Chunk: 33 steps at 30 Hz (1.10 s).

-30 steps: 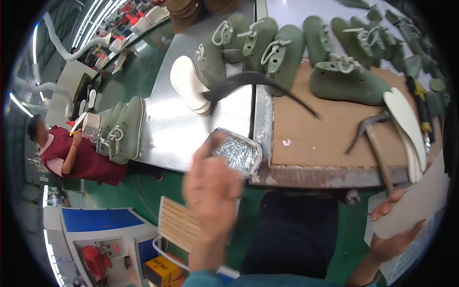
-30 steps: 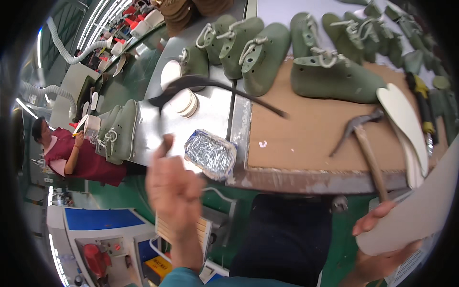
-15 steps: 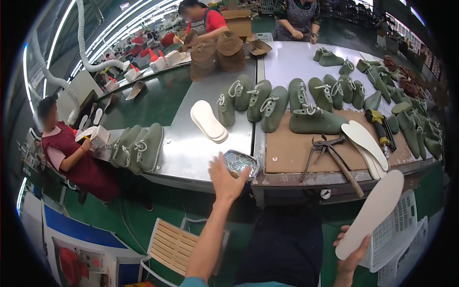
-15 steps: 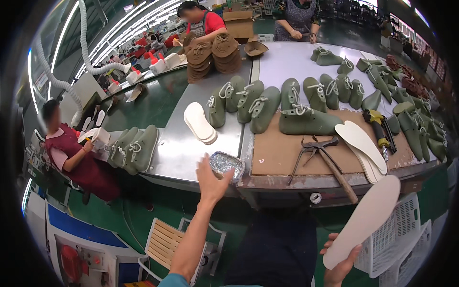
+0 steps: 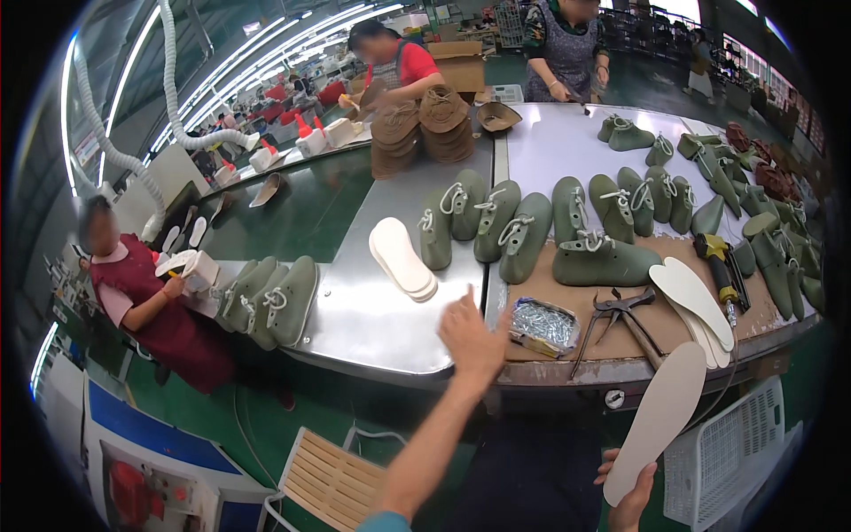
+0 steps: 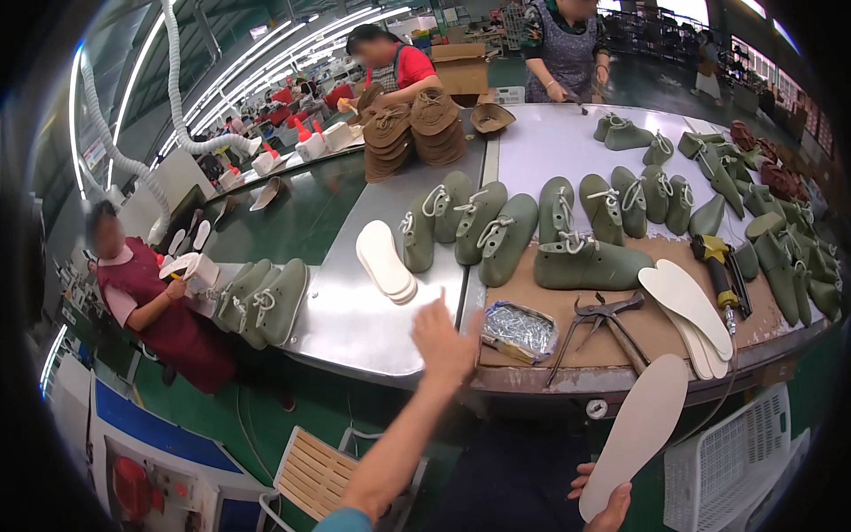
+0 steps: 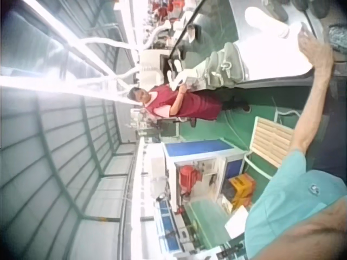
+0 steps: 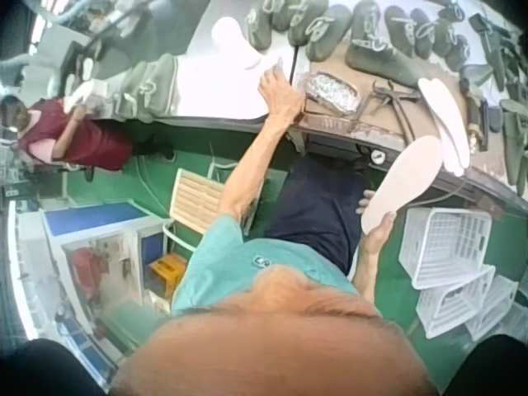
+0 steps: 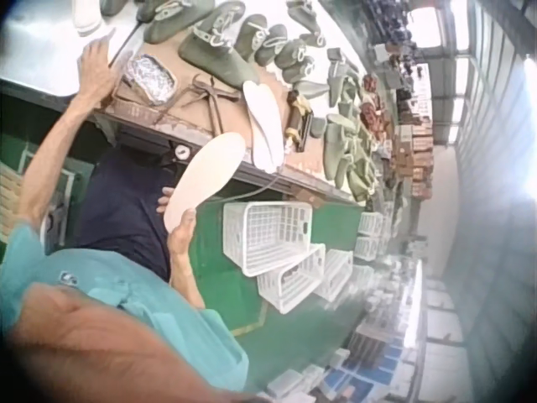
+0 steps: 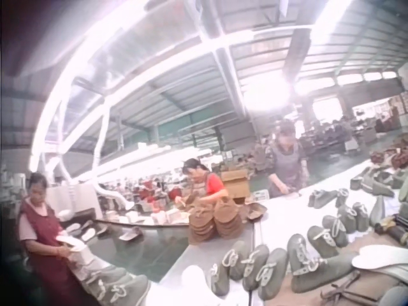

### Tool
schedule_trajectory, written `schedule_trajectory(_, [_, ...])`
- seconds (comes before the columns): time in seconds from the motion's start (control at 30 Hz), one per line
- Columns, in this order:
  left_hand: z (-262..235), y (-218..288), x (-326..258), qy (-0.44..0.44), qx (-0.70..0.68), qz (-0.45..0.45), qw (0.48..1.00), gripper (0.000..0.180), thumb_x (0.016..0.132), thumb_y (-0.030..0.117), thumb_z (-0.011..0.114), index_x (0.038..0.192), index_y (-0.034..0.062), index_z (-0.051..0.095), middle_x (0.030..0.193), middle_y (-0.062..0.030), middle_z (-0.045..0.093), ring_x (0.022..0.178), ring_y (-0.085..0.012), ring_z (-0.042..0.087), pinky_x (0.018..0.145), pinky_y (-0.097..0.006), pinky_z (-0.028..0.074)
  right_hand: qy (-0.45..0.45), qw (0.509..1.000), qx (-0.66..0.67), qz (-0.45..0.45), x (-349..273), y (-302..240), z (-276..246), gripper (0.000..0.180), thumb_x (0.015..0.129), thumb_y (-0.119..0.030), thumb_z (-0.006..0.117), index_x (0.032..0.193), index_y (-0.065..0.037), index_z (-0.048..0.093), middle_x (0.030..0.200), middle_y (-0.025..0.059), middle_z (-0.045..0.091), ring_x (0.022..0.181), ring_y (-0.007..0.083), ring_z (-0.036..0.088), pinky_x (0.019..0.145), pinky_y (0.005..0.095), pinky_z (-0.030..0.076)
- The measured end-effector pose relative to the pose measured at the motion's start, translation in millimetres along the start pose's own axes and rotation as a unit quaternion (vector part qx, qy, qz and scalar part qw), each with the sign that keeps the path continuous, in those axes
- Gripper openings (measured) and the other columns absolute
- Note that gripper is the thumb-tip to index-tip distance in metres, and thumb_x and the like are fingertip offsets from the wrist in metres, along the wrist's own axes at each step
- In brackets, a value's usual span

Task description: The person assembles green canvas shoes by inserting white insoles into the shoe uppers. They use a yellow pneumatic staple gun to secure the insoles to the uppers while seated at a factory workstation. The person handles the shoe parts one at a time, staples them, and places the finished shoes on the table.

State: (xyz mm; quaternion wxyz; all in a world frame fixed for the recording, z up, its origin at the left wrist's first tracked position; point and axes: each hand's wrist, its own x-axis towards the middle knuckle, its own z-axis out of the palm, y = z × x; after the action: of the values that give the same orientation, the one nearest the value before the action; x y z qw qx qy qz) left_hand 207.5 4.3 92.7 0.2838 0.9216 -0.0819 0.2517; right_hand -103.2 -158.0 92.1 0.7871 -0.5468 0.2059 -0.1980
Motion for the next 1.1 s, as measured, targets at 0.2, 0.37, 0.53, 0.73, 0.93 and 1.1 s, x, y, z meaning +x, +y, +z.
schedule_trajectory(0.2, [-5,-103,98,-0.098,0.124,-0.092,0.983,0.074,0.081,0.037,0.068,0.144,0.0109,0.040,0.149,-0.0201,0.031,0.141,-0.0430,0.020,0.109,-0.065,0.019,0.040,0.997,-0.049,0.040,2,5,-7,0.073,0.098,-0.061,0.032,0.125,0.004,0.051,0.109,0.0182,0.063,0.089,0.0237,0.063,0.071,0.0345,0.053])
schedule_trajectory(0.37, [1,-134,133,-0.088,0.101,-0.058,0.989,0.072,0.080,0.032,0.064,0.141,-0.0001,0.041,0.149,-0.0225,0.033,0.143,-0.0376,0.022,0.114,-0.054,0.021,0.018,0.996,-0.079,0.044,9,9,-17,0.073,0.098,-0.061,0.032,0.124,0.004,0.053,0.109,0.0167,0.064,0.089,0.0223,0.063,0.071,0.0331,0.053])
schedule_trajectory(0.53, [32,-93,190,-0.081,-0.165,-0.141,0.973,0.079,0.079,0.033,0.065,0.143,-0.0031,0.036,0.139,-0.0258,0.047,0.130,-0.0391,0.044,0.109,-0.039,0.034,-0.049,0.990,-0.122,0.054,9,6,0,0.071,0.098,-0.060,0.034,0.124,0.004,0.053,0.111,0.0154,0.063,0.089,0.0200,0.062,0.073,0.0322,0.051])
schedule_trajectory(0.73, [32,-125,206,-0.171,-0.277,-0.156,0.933,0.078,0.069,0.004,0.067,0.141,0.0003,0.038,0.122,-0.0160,0.059,0.108,-0.0273,0.059,0.092,-0.035,0.047,-0.097,0.980,-0.168,0.038,8,6,7,0.064,0.100,-0.054,0.033,0.123,0.001,0.054,0.110,0.0122,0.063,0.089,0.0170,0.060,0.075,0.0303,0.049])
schedule_trajectory(0.93, [-32,-140,113,-0.221,-0.220,-0.185,0.932,0.085,0.072,0.006,0.069,0.146,0.0027,0.029,0.117,-0.0175,0.059,0.099,-0.0242,0.059,0.080,-0.034,0.049,-0.224,0.966,-0.075,0.104,14,61,38,0.059,0.102,-0.050,0.036,0.140,-0.006,0.037,0.110,0.0084,0.058,0.091,0.0143,0.057,0.076,0.0286,0.048])
schedule_trajectory(1.1, [-150,-90,-33,-0.267,-0.468,-0.269,0.798,0.075,0.075,0.004,0.074,0.139,0.0012,0.038,0.126,-0.0136,0.057,0.112,-0.0251,0.058,0.095,-0.040,0.049,-0.256,0.951,-0.012,0.170,10,110,103,0.058,0.102,-0.048,0.037,0.146,-0.011,0.030,0.106,0.0076,0.055,0.089,0.0162,0.059,0.073,0.0291,0.050])
